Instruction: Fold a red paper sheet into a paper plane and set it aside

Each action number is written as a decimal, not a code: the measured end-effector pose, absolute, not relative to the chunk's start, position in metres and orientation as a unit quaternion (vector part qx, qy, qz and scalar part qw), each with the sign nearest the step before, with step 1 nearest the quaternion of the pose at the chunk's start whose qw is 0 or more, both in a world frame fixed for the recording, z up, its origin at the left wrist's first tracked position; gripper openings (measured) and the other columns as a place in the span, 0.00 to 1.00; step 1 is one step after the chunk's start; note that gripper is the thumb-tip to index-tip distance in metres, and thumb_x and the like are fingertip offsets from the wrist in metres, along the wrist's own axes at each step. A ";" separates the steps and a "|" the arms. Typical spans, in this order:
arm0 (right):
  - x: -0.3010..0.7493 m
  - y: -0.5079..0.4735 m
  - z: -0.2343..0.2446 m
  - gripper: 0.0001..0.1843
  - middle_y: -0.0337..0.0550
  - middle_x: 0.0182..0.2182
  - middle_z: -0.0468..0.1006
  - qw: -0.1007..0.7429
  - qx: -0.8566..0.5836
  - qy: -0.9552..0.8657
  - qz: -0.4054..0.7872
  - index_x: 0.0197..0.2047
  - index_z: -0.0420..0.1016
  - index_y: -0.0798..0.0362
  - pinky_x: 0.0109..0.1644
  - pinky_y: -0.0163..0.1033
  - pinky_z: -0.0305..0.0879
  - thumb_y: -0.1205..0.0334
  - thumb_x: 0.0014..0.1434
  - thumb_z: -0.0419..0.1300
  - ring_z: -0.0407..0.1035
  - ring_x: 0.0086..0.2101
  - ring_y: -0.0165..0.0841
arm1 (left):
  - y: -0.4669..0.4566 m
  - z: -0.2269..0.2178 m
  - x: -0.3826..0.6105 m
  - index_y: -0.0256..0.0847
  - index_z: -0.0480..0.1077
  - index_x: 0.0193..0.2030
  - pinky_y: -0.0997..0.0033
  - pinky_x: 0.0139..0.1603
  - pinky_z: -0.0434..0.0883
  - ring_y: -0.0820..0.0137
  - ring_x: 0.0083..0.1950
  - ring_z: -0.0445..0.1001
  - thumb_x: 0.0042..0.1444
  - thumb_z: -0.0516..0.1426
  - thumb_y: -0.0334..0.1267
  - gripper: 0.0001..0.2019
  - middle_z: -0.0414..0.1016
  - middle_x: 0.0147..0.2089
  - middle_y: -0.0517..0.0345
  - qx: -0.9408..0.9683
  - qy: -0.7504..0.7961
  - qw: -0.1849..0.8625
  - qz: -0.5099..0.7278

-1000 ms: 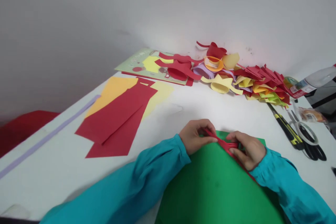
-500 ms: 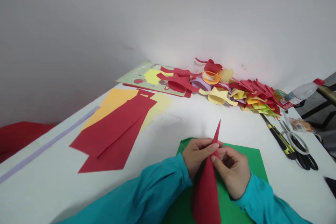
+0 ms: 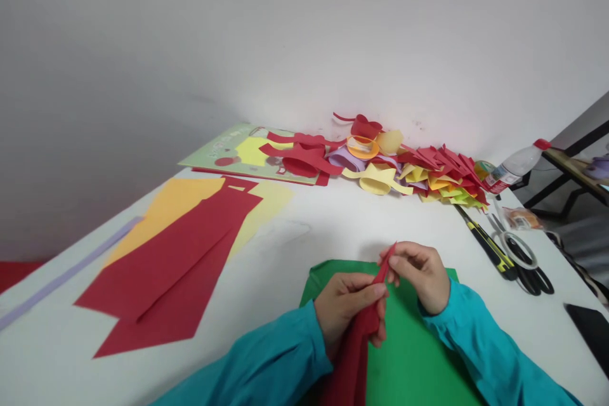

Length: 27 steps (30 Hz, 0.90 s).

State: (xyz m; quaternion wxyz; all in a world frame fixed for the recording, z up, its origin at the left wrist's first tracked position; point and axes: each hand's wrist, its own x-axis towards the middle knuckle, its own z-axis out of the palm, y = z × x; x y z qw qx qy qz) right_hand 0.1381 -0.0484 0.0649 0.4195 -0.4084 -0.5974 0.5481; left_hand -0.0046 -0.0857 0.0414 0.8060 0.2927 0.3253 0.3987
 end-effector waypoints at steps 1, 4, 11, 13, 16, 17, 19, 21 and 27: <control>0.138 -0.047 0.065 0.13 0.41 0.22 0.75 0.419 -0.401 -0.590 0.562 0.30 0.74 0.57 0.21 0.31 0.61 0.53 0.49 0.61 0.65 0.19 0.25 | -0.086 0.041 -0.004 0.33 0.68 0.18 0.79 0.14 0.65 0.75 0.13 0.66 0.42 0.62 0.46 0.17 0.69 0.13 0.56 0.296 0.330 0.805 0.394; 0.138 -0.046 0.064 0.13 0.39 0.16 0.74 0.429 -0.394 -0.567 0.583 0.29 0.75 0.57 0.20 0.31 0.62 0.55 0.48 0.63 0.65 0.16 0.26 | -0.085 0.042 -0.005 0.33 0.68 0.18 0.80 0.12 0.64 0.76 0.12 0.65 0.41 0.63 0.46 0.17 0.68 0.12 0.56 0.301 0.339 0.807 0.379; 0.143 -0.040 0.064 0.14 0.41 0.15 0.75 0.423 -0.389 -0.535 0.619 0.27 0.75 0.58 0.19 0.33 0.67 0.55 0.43 0.67 0.69 0.15 0.30 | -0.084 0.043 -0.008 0.32 0.69 0.19 0.79 0.12 0.65 0.74 0.13 0.66 0.38 0.64 0.46 0.16 0.68 0.13 0.58 0.288 0.356 0.813 0.360; 0.144 -0.039 0.062 0.14 0.42 0.15 0.76 0.421 -0.391 -0.524 0.629 0.26 0.75 0.59 0.20 0.34 0.68 0.55 0.43 0.67 0.70 0.16 0.31 | -0.085 0.044 -0.008 0.32 0.70 0.20 0.79 0.12 0.64 0.74 0.14 0.67 0.38 0.64 0.45 0.16 0.68 0.14 0.58 0.289 0.361 0.811 0.357; 0.147 -0.038 0.059 0.15 0.42 0.16 0.76 0.418 -0.389 -0.510 0.643 0.25 0.75 0.58 0.20 0.34 0.69 0.54 0.43 0.66 0.71 0.17 0.32 | -0.087 0.046 -0.008 0.33 0.70 0.19 0.79 0.13 0.64 0.75 0.14 0.66 0.40 0.63 0.45 0.15 0.68 0.14 0.59 0.295 0.366 0.807 0.357; 0.147 -0.038 0.058 0.15 0.42 0.16 0.76 0.416 -0.388 -0.508 0.647 0.25 0.76 0.59 0.21 0.35 0.69 0.53 0.44 0.66 0.70 0.17 0.32 | -0.087 0.047 -0.009 0.33 0.70 0.19 0.78 0.13 0.64 0.74 0.14 0.66 0.40 0.63 0.45 0.16 0.67 0.14 0.59 0.298 0.366 0.807 0.355; 0.149 -0.037 0.058 0.15 0.43 0.16 0.76 0.411 -0.385 -0.501 0.657 0.26 0.76 0.59 0.22 0.36 0.70 0.52 0.44 0.66 0.70 0.17 0.31 | -0.087 0.048 -0.009 0.33 0.69 0.18 0.78 0.13 0.64 0.74 0.14 0.67 0.40 0.64 0.45 0.16 0.67 0.13 0.58 0.300 0.367 0.807 0.353; 0.149 -0.037 0.059 0.17 0.43 0.17 0.77 0.404 -0.381 -0.490 0.672 0.27 0.76 0.58 0.23 0.36 0.70 0.50 0.45 0.65 0.70 0.17 0.31 | -0.087 0.047 -0.009 0.33 0.69 0.18 0.78 0.14 0.64 0.74 0.14 0.67 0.40 0.63 0.45 0.16 0.68 0.13 0.58 0.304 0.367 0.805 0.354; 0.140 -0.041 0.060 0.16 0.40 0.15 0.75 0.407 -0.430 -0.520 0.616 0.23 0.74 0.58 0.21 0.31 0.66 0.53 0.41 0.68 0.68 0.16 0.27 | -0.088 0.044 -0.008 0.33 0.70 0.19 0.76 0.16 0.64 0.74 0.14 0.67 0.44 0.61 0.46 0.16 0.70 0.15 0.55 0.333 0.371 0.784 0.370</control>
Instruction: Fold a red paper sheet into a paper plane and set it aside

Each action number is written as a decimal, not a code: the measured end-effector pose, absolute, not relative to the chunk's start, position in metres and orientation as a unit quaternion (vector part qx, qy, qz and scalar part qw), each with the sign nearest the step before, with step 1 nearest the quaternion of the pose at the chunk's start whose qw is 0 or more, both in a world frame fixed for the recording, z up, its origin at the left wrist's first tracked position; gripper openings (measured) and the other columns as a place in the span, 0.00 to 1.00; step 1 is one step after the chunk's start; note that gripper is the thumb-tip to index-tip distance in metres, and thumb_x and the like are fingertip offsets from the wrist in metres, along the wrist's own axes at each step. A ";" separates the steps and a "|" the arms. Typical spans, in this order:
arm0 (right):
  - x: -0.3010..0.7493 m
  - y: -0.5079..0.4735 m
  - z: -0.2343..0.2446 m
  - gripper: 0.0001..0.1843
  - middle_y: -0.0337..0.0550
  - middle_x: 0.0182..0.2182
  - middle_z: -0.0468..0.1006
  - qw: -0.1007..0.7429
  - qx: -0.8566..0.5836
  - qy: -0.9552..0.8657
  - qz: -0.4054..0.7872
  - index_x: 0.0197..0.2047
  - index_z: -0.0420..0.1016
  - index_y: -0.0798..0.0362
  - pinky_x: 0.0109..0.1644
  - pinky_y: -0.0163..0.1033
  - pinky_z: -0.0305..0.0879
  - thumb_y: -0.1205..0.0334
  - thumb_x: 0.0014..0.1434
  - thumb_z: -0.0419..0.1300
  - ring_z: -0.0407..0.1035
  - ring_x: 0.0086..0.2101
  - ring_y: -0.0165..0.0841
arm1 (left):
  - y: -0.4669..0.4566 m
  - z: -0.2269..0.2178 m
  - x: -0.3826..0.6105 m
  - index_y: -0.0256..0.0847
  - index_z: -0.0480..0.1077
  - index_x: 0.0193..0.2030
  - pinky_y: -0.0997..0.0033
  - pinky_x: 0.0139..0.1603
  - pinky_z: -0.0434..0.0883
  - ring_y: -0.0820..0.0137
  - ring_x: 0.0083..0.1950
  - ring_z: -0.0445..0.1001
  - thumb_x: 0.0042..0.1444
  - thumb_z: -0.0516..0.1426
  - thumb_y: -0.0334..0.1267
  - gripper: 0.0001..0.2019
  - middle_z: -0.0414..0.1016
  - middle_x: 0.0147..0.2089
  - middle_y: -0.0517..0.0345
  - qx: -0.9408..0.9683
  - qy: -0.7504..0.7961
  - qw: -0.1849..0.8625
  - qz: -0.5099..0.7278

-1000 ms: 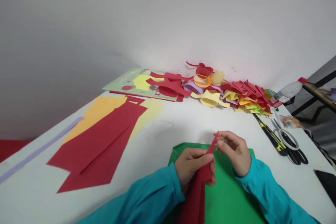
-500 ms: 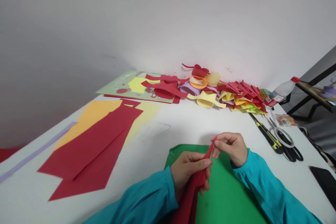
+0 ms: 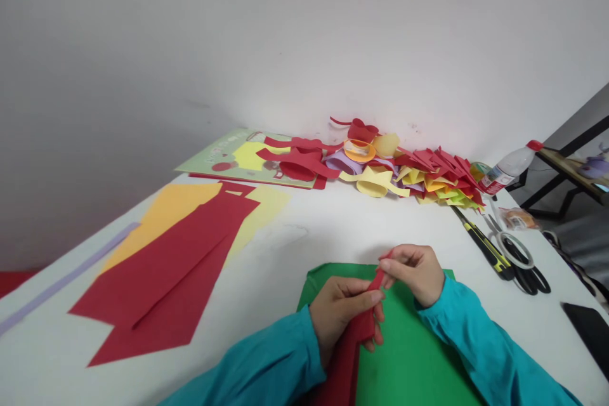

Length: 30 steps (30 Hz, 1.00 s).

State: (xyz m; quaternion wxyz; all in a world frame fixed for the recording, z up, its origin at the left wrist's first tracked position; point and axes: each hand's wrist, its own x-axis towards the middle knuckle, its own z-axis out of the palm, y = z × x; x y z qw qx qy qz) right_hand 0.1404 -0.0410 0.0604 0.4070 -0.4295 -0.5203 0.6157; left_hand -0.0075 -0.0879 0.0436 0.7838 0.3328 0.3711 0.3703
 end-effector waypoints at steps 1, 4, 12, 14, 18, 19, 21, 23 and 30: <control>0.139 -0.042 0.060 0.16 0.39 0.14 0.74 0.409 -0.435 -0.527 0.605 0.21 0.74 0.58 0.20 0.30 0.65 0.53 0.40 0.68 0.66 0.15 0.26 | -0.088 0.043 -0.007 0.33 0.70 0.19 0.76 0.16 0.64 0.74 0.14 0.66 0.44 0.61 0.47 0.16 0.71 0.15 0.54 0.337 0.373 0.781 0.371; 0.138 -0.043 0.060 0.16 0.39 0.13 0.74 0.400 -0.430 -0.541 0.602 0.21 0.73 0.58 0.17 0.30 0.62 0.52 0.42 0.67 0.64 0.13 0.25 | -0.089 0.043 -0.008 0.33 0.71 0.20 0.76 0.17 0.64 0.74 0.14 0.66 0.46 0.60 0.47 0.16 0.71 0.15 0.53 0.347 0.378 0.776 0.367; 0.143 -0.040 0.060 0.20 0.42 0.16 0.75 0.381 -0.406 -0.537 0.634 0.23 0.74 0.59 0.23 0.33 0.67 0.48 0.45 0.64 0.69 0.17 0.28 | -0.090 0.042 -0.007 0.33 0.71 0.20 0.76 0.16 0.64 0.74 0.14 0.66 0.46 0.60 0.47 0.17 0.71 0.15 0.53 0.347 0.375 0.774 0.374; 0.142 -0.039 0.059 0.20 0.42 0.17 0.75 0.376 -0.402 -0.532 0.644 0.24 0.73 0.59 0.24 0.34 0.66 0.47 0.45 0.64 0.69 0.18 0.28 | -0.090 0.041 -0.006 0.32 0.71 0.20 0.76 0.16 0.64 0.74 0.14 0.66 0.46 0.60 0.47 0.17 0.71 0.14 0.53 0.343 0.373 0.773 0.381; 0.139 -0.041 0.059 0.23 0.40 0.19 0.75 0.388 -0.404 -0.526 0.640 0.29 0.73 0.58 0.26 0.34 0.64 0.43 0.45 0.62 0.68 0.21 0.28 | -0.087 0.042 -0.006 0.32 0.72 0.22 0.75 0.18 0.66 0.72 0.16 0.69 0.44 0.62 0.45 0.15 0.71 0.16 0.55 0.298 0.386 0.771 0.410; 0.137 -0.043 0.058 0.23 0.39 0.20 0.74 0.398 -0.410 -0.530 0.627 0.30 0.72 0.57 0.26 0.34 0.64 0.43 0.44 0.62 0.68 0.21 0.28 | -0.086 0.043 -0.007 0.32 0.72 0.23 0.74 0.19 0.68 0.71 0.18 0.70 0.42 0.64 0.45 0.14 0.72 0.18 0.55 0.275 0.390 0.768 0.427; 0.133 -0.049 0.057 0.23 0.37 0.21 0.73 0.411 -0.427 -0.540 0.597 0.31 0.70 0.56 0.27 0.34 0.63 0.44 0.44 0.63 0.66 0.22 0.27 | -0.083 0.047 -0.008 0.33 0.73 0.27 0.71 0.23 0.70 0.70 0.22 0.72 0.38 0.66 0.43 0.14 0.74 0.21 0.56 0.228 0.391 0.758 0.470; 0.128 -0.056 0.055 0.22 0.35 0.20 0.70 0.404 -0.446 -0.547 0.582 0.30 0.67 0.55 0.27 0.34 0.61 0.43 0.44 0.63 0.64 0.22 0.26 | -0.081 0.051 -0.009 0.33 0.74 0.28 0.70 0.28 0.71 0.68 0.25 0.73 0.36 0.67 0.42 0.15 0.75 0.22 0.55 0.194 0.379 0.747 0.511; 0.113 -0.076 0.044 0.25 0.31 0.18 0.63 0.342 -0.478 -0.576 0.569 0.28 0.61 0.53 0.22 0.31 0.52 0.41 0.41 0.63 0.56 0.20 0.24 | -0.081 0.053 -0.006 0.35 0.77 0.29 0.71 0.41 0.67 0.68 0.37 0.72 0.34 0.67 0.41 0.14 0.76 0.32 0.55 0.173 0.385 0.696 0.581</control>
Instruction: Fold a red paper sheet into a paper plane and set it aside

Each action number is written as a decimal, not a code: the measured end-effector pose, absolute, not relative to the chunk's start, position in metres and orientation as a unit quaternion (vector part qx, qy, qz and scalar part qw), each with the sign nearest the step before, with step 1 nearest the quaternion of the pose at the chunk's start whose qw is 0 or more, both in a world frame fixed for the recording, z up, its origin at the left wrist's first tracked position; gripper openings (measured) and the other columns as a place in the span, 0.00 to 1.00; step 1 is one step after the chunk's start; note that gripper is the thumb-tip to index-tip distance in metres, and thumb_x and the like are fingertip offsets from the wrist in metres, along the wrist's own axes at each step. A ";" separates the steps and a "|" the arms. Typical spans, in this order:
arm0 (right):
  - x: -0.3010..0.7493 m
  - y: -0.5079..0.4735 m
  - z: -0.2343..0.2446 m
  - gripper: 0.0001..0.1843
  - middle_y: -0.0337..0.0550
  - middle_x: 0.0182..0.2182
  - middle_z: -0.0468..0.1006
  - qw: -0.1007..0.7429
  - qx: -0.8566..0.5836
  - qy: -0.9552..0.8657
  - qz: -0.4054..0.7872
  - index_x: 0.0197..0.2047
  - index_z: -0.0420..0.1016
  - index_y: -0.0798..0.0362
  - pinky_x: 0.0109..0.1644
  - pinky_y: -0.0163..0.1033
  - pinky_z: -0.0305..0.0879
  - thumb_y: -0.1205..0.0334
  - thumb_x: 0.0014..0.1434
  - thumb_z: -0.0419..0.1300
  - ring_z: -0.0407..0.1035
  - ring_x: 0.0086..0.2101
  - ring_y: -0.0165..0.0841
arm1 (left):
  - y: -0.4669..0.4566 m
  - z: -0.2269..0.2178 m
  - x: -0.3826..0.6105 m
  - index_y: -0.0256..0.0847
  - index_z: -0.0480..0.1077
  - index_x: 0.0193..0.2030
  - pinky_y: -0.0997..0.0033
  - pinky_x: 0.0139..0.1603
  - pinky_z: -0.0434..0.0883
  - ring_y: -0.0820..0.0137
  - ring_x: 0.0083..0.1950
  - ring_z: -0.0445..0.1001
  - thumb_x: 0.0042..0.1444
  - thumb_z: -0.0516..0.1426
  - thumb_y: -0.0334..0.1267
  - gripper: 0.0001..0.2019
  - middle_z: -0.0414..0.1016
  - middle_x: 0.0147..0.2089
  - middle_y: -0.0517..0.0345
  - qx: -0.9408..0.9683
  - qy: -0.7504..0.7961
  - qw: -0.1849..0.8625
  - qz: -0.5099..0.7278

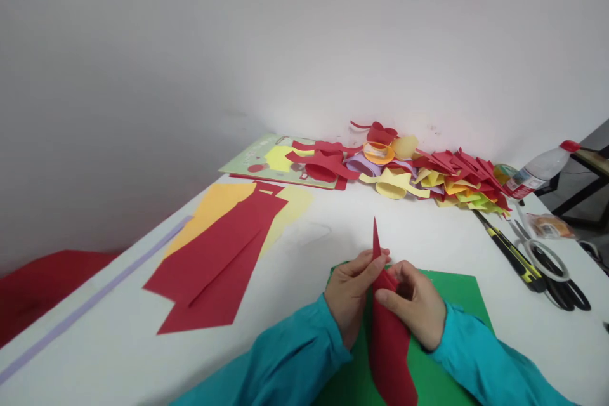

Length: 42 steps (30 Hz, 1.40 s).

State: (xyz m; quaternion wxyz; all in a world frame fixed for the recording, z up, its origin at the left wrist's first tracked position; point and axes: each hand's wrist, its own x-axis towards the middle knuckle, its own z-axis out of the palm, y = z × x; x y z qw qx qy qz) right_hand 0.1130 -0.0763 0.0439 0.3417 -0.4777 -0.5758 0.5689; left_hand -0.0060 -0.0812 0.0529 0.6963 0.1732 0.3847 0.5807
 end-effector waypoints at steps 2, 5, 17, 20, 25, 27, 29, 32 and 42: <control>0.111 -0.078 0.044 0.25 0.29 0.15 0.58 0.329 -0.481 -0.579 0.570 0.23 0.59 0.53 0.20 0.30 0.47 0.38 0.44 0.59 0.51 0.18 0.23 | -0.081 0.052 -0.006 0.34 0.76 0.28 0.73 0.40 0.66 0.70 0.35 0.71 0.34 0.67 0.41 0.14 0.75 0.32 0.55 0.189 0.392 0.686 0.583; 0.111 -0.080 0.045 0.27 0.29 0.13 0.56 0.318 -0.467 -0.567 0.600 0.20 0.59 0.54 0.19 0.30 0.43 0.37 0.46 0.57 0.48 0.16 0.22 | -0.077 0.052 -0.010 0.34 0.76 0.28 0.72 0.35 0.65 0.73 0.30 0.69 0.35 0.67 0.43 0.15 0.73 0.26 0.56 0.187 0.388 0.702 0.567; 0.121 -0.076 0.030 0.24 0.30 0.14 0.56 0.283 -0.439 -0.591 0.615 0.22 0.62 0.55 0.20 0.30 0.42 0.40 0.48 0.58 0.48 0.18 0.22 | -0.061 0.053 -0.027 0.35 0.75 0.23 0.76 0.26 0.63 0.76 0.25 0.64 0.38 0.65 0.40 0.10 0.67 0.21 0.61 0.240 0.398 0.646 0.606; 0.122 -0.076 0.032 0.24 0.30 0.14 0.55 0.280 -0.441 -0.613 0.593 0.21 0.62 0.55 0.20 0.31 0.43 0.41 0.49 0.57 0.47 0.18 0.23 | -0.060 0.051 -0.028 0.35 0.74 0.21 0.76 0.27 0.64 0.76 0.26 0.64 0.39 0.64 0.39 0.09 0.66 0.23 0.61 0.276 0.406 0.614 0.618; 0.122 -0.078 0.033 0.22 0.31 0.15 0.53 0.290 -0.452 -0.662 0.523 0.20 0.62 0.55 0.21 0.32 0.43 0.44 0.53 0.55 0.47 0.19 0.24 | -0.058 0.048 -0.029 0.35 0.73 0.19 0.77 0.22 0.60 0.79 0.22 0.61 0.43 0.62 0.39 0.10 0.64 0.21 0.62 0.319 0.434 0.563 0.626; 0.122 -0.079 0.032 0.22 0.31 0.15 0.53 0.290 -0.455 -0.681 0.495 0.20 0.62 0.55 0.22 0.32 0.44 0.46 0.54 0.54 0.48 0.19 0.24 | -0.058 0.048 -0.028 0.35 0.72 0.18 0.77 0.21 0.58 0.79 0.20 0.61 0.44 0.61 0.39 0.10 0.63 0.20 0.62 0.332 0.442 0.542 0.633; 0.123 -0.079 0.031 0.21 0.31 0.15 0.53 0.288 -0.456 -0.697 0.472 0.20 0.62 0.55 0.22 0.32 0.44 0.47 0.54 0.54 0.48 0.19 0.24 | -0.059 0.048 -0.028 0.35 0.72 0.17 0.77 0.21 0.58 0.79 0.20 0.61 0.44 0.60 0.38 0.10 0.63 0.19 0.62 0.349 0.448 0.519 0.639; 0.124 -0.080 0.030 0.21 0.32 0.16 0.54 0.285 -0.456 -0.714 0.449 0.20 0.62 0.55 0.22 0.32 0.45 0.47 0.56 0.52 0.49 0.19 0.24 | -0.059 0.048 -0.028 0.36 0.72 0.19 0.76 0.21 0.57 0.78 0.20 0.62 0.45 0.59 0.38 0.09 0.63 0.18 0.63 0.366 0.456 0.501 0.638; 0.123 -0.081 0.032 0.20 0.32 0.15 0.53 0.289 -0.450 -0.731 0.423 0.20 0.61 0.55 0.21 0.32 0.45 0.49 0.56 0.52 0.49 0.19 0.24 | -0.057 0.048 -0.028 0.36 0.73 0.20 0.77 0.20 0.60 0.79 0.19 0.62 0.45 0.60 0.38 0.09 0.65 0.19 0.63 0.351 0.439 0.503 0.657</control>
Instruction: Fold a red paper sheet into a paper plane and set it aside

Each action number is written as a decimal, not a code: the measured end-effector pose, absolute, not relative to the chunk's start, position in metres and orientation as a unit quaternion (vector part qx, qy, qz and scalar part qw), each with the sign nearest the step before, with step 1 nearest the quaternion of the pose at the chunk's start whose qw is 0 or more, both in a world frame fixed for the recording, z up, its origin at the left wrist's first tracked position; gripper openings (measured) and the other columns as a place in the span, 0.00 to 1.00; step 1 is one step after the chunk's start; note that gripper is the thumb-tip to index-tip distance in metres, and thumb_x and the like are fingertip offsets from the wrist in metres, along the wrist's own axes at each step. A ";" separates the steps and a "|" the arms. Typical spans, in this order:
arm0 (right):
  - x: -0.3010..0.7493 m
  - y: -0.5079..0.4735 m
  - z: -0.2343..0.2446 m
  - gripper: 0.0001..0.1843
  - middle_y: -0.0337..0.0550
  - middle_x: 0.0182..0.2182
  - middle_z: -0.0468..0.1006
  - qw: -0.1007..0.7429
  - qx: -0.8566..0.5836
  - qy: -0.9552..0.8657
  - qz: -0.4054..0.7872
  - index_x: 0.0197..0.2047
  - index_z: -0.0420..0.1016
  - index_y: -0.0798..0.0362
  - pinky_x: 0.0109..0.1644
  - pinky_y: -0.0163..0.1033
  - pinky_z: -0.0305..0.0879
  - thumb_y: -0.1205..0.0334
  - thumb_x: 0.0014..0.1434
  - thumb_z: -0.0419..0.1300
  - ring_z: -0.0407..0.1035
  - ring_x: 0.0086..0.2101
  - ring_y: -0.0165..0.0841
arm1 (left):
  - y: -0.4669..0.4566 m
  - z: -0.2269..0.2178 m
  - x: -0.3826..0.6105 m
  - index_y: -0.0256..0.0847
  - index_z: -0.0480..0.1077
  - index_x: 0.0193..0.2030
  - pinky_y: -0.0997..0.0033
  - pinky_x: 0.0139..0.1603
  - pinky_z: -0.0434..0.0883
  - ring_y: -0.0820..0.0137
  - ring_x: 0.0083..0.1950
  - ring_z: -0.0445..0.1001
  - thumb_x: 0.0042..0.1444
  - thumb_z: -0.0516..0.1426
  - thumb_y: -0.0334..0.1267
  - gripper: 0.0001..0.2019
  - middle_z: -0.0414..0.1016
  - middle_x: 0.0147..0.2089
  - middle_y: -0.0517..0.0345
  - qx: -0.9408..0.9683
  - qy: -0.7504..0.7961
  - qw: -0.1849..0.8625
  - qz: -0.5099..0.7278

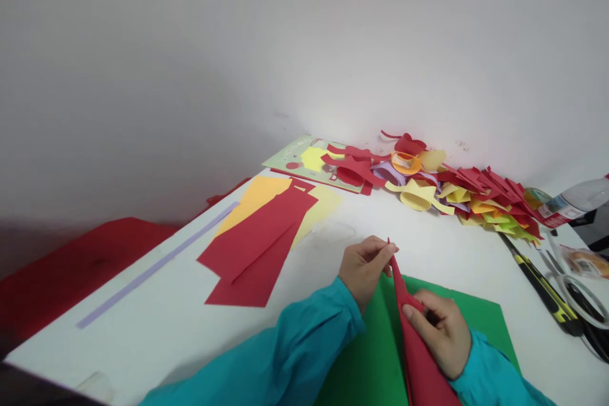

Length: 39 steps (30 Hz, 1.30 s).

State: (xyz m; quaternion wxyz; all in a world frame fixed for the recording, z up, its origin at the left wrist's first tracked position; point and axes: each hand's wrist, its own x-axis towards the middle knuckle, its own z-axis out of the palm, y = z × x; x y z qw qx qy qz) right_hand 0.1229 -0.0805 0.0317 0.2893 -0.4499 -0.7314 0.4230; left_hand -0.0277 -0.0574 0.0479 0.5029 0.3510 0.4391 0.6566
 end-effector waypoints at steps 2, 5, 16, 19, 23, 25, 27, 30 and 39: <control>0.123 -0.081 0.031 0.20 0.32 0.15 0.53 0.294 -0.448 -0.731 0.423 0.20 0.61 0.55 0.21 0.32 0.45 0.49 0.56 0.53 0.50 0.19 0.24 | -0.057 0.047 -0.028 0.36 0.73 0.21 0.77 0.20 0.59 0.80 0.18 0.62 0.45 0.60 0.39 0.09 0.65 0.21 0.63 0.342 0.437 0.510 0.657; 0.124 -0.081 0.031 0.21 0.31 0.15 0.53 0.294 -0.448 -0.724 0.435 0.19 0.61 0.55 0.21 0.32 0.45 0.49 0.56 0.53 0.49 0.18 0.24 | -0.056 0.046 -0.029 0.35 0.74 0.21 0.76 0.20 0.59 0.80 0.18 0.63 0.45 0.60 0.39 0.09 0.66 0.23 0.62 0.334 0.428 0.521 0.659; 0.124 -0.083 0.029 0.21 0.31 0.15 0.52 0.285 -0.448 -0.717 0.452 0.19 0.61 0.54 0.22 0.33 0.44 0.49 0.55 0.53 0.48 0.19 0.24 | -0.053 0.043 -0.034 0.34 0.71 0.17 0.76 0.19 0.58 0.80 0.18 0.61 0.47 0.59 0.40 0.13 0.63 0.20 0.62 0.354 0.449 0.490 0.658; 0.123 -0.083 0.029 0.21 0.32 0.15 0.52 0.286 -0.454 -0.708 0.459 0.19 0.61 0.55 0.22 0.33 0.44 0.48 0.55 0.53 0.48 0.19 0.24 | -0.050 0.041 -0.035 0.34 0.71 0.17 0.77 0.20 0.58 0.80 0.18 0.61 0.46 0.59 0.42 0.14 0.63 0.19 0.62 0.360 0.445 0.497 0.652; 0.123 -0.082 0.029 0.23 0.31 0.15 0.52 0.291 -0.459 -0.680 0.492 0.19 0.61 0.55 0.21 0.33 0.44 0.45 0.53 0.54 0.48 0.19 0.24 | -0.048 0.044 -0.035 0.33 0.72 0.19 0.76 0.21 0.62 0.77 0.20 0.64 0.45 0.60 0.49 0.18 0.66 0.19 0.60 0.303 0.421 0.574 0.634; 0.123 -0.080 0.028 0.23 0.31 0.15 0.53 0.293 -0.462 -0.665 0.509 0.19 0.61 0.55 0.21 0.32 0.44 0.44 0.52 0.54 0.48 0.19 0.24 | -0.049 0.047 -0.035 0.32 0.73 0.21 0.74 0.23 0.64 0.75 0.22 0.66 0.41 0.62 0.48 0.17 0.68 0.20 0.57 0.269 0.401 0.622 0.617; 0.124 -0.079 0.027 0.23 0.31 0.14 0.54 0.297 -0.465 -0.653 0.519 0.19 0.62 0.55 0.21 0.32 0.44 0.44 0.52 0.55 0.48 0.19 0.24 | -0.051 0.049 -0.034 0.32 0.75 0.24 0.72 0.26 0.67 0.74 0.23 0.68 0.34 0.66 0.43 0.15 0.70 0.20 0.56 0.251 0.388 0.656 0.597; 0.125 -0.076 0.026 0.23 0.31 0.14 0.54 0.300 -0.465 -0.647 0.525 0.20 0.62 0.55 0.21 0.32 0.44 0.44 0.52 0.55 0.48 0.19 0.24 | -0.053 0.049 -0.033 0.32 0.75 0.24 0.71 0.28 0.68 0.73 0.23 0.69 0.29 0.68 0.38 0.14 0.72 0.20 0.55 0.240 0.385 0.675 0.581; 0.129 -0.078 0.027 0.21 0.31 0.16 0.53 0.290 -0.455 -0.722 0.433 0.20 0.62 0.55 0.23 0.33 0.45 0.48 0.56 0.52 0.48 0.20 0.25 | -0.055 0.047 -0.031 0.32 0.75 0.23 0.71 0.28 0.70 0.73 0.23 0.69 0.32 0.67 0.38 0.12 0.73 0.20 0.55 0.240 0.384 0.657 0.602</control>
